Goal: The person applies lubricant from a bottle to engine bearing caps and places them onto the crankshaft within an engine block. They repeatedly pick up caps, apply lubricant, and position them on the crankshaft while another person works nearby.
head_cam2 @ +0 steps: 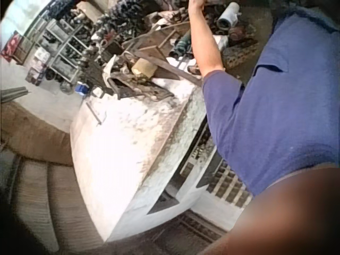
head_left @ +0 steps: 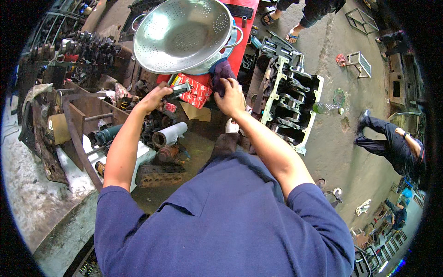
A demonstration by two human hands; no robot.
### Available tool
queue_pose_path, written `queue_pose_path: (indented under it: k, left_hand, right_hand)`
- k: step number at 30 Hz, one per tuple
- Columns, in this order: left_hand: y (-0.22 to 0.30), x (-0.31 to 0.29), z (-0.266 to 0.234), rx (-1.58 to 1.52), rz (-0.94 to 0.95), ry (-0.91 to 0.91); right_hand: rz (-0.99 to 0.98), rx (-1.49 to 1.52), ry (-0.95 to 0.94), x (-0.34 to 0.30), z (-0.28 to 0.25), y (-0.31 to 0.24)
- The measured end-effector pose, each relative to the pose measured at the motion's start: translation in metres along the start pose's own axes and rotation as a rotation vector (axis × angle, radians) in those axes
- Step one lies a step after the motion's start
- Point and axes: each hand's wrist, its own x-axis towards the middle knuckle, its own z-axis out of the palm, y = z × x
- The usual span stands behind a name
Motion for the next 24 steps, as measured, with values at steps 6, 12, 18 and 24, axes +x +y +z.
queue_pose_path:
  k: [6,12,18,24]
  left_hand:
    - [0.059,0.008,0.060,0.931,-0.025,0.256]
    - [0.082,0.021,0.074,1.069,-0.091,0.217]
    - [0.069,0.034,0.083,0.950,-0.021,0.321]
    - [0.046,0.030,0.086,0.736,0.071,0.541]
  right_hand:
    - [-0.039,0.101,-0.049,-0.002,0.007,0.009]
    - [-0.107,0.190,-0.025,0.004,-0.002,0.022]
    - [-0.050,0.167,0.132,-0.003,-0.014,0.024]
    - [-0.098,0.173,0.155,-0.009,-0.031,0.030]
